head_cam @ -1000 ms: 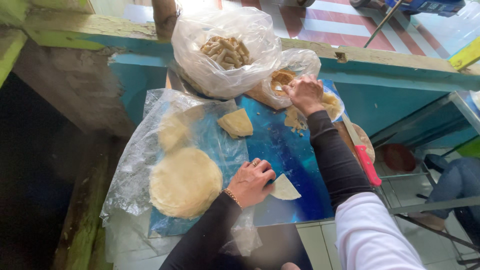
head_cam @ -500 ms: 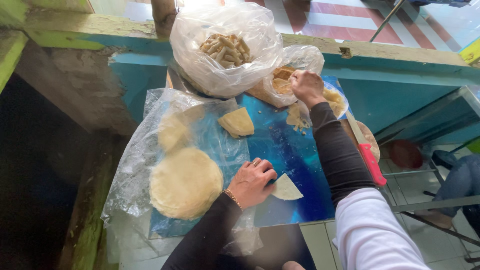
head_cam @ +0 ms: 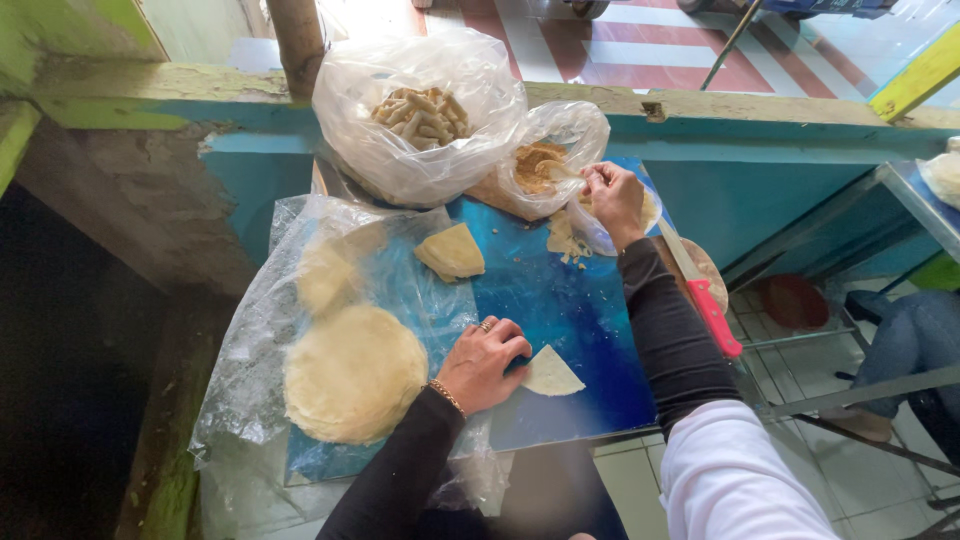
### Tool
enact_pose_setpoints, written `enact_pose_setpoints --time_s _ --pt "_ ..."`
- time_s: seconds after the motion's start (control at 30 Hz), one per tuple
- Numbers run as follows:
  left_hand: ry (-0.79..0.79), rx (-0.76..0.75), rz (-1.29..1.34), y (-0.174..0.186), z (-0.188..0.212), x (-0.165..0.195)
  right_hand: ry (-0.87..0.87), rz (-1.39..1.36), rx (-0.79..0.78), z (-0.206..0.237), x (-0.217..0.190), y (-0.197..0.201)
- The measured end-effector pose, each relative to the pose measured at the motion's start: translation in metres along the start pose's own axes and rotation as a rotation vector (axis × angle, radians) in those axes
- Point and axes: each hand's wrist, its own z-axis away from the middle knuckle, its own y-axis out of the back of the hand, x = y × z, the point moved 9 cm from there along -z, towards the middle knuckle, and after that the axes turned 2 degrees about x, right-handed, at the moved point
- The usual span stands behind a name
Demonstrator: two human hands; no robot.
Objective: The person takes triangular dough wrappers one at a time, spoons filling from a plastic container onto each wrapper by hand, folds the wrapper over the filling, presses the edges closed, and sets the finished pastry on a stack of completed ones on the table.
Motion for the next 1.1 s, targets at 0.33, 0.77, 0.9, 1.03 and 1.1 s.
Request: enact_pose_setpoints --time_s 0.33,0.77,0.9,1.03,1.1 --pt "0.01 0.013 0.019 0.001 -0.001 -0.005 -0.157 -0.399 -0.113 0.028 0.019 0.002" --pt "-0.018 0.189 0.059 0.024 -0.005 0.0 -0.2 -0.399 -0.345 0.236 0.008 0.064" --pt "0.023 0.152 0.069 0.023 -0.008 0.0 -0.172 -0.245 -0.251 0.259 -0.003 0.075" --pt "-0.013 0.145 0.039 0.019 -0.014 0.008 0.062 -0.12 -0.19 0.264 -0.04 0.086" --pt "-0.02 0.132 0.004 0.014 -0.016 0.012 0.206 -0.021 -0.164 0.266 -0.06 0.091"
